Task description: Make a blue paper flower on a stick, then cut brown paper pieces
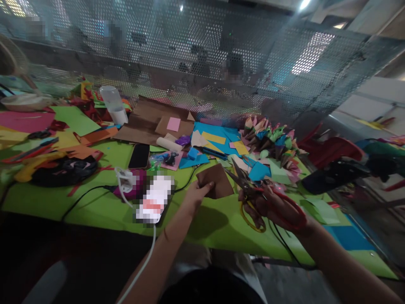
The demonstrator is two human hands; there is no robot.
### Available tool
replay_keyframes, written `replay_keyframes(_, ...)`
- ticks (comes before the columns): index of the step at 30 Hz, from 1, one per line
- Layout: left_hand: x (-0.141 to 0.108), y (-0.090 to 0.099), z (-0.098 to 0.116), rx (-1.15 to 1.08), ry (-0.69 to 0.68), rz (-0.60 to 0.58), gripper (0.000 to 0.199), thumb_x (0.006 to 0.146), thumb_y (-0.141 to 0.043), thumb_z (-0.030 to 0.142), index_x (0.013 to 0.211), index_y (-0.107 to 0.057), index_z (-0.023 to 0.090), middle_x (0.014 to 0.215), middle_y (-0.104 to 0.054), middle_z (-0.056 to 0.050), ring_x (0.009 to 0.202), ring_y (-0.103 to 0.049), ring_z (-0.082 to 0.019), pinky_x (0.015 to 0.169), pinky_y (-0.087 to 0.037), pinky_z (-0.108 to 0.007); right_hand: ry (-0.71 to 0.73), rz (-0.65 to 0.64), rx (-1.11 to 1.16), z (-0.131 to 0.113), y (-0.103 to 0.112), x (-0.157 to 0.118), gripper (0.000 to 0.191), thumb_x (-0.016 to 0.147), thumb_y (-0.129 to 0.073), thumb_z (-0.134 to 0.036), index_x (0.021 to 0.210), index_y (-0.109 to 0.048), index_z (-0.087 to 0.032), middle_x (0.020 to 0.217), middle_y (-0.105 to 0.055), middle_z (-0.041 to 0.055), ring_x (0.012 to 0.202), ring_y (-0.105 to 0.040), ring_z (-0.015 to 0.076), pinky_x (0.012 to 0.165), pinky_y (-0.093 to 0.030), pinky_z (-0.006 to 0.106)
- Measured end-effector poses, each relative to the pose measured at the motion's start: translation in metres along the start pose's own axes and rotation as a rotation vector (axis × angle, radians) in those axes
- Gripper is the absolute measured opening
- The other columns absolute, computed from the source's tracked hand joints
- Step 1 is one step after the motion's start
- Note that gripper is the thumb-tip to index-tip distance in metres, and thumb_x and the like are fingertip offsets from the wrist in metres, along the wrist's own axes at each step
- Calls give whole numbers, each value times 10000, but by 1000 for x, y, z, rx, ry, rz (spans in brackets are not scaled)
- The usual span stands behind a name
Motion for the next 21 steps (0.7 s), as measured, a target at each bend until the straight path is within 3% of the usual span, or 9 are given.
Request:
replay_keyframes(11, 3, 3, -2, 2, 11, 28, 556, 420, -966, 425, 853, -768, 138, 885, -790, -106, 877, -723, -275, 876, -558, -384, -3, 9, 8, 8, 11, -4, 553, 869, -579, -690, 1038, -692, -176, 596, -464, -12, 484, -480, 144, 388, -459, 263)
replay_keyframes(17, 3, 2, -3, 4, 2, -2, 541, 453, -956, 430, 862, -763, 132, 869, -784, -99, 900, -723, -279, 894, -551, -388, -20, -59, -6, 12, 10, -5, 609, 889, -534, -706, 1107, -674, -155, 598, -533, 0, 441, -483, 132, 390, -452, 266)
replay_keyframes(21, 5, 5, -6, 6, 11, -3, 554, 467, -954, 443, 886, -766, 133, 890, -786, -100, 900, -726, -272, 899, -551, -383, 10, -35, 0, 9, 12, -5, 592, 903, -532, -687, 1121, -673, -155, 590, -512, -6, 457, -492, 135, 394, -466, 260)
Point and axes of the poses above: each hand's wrist, its own x-axis towards the middle knuckle, its own y-axis out of the back of the hand, z = x × y, the point moved 9 cm from there along x, towards the middle knuckle
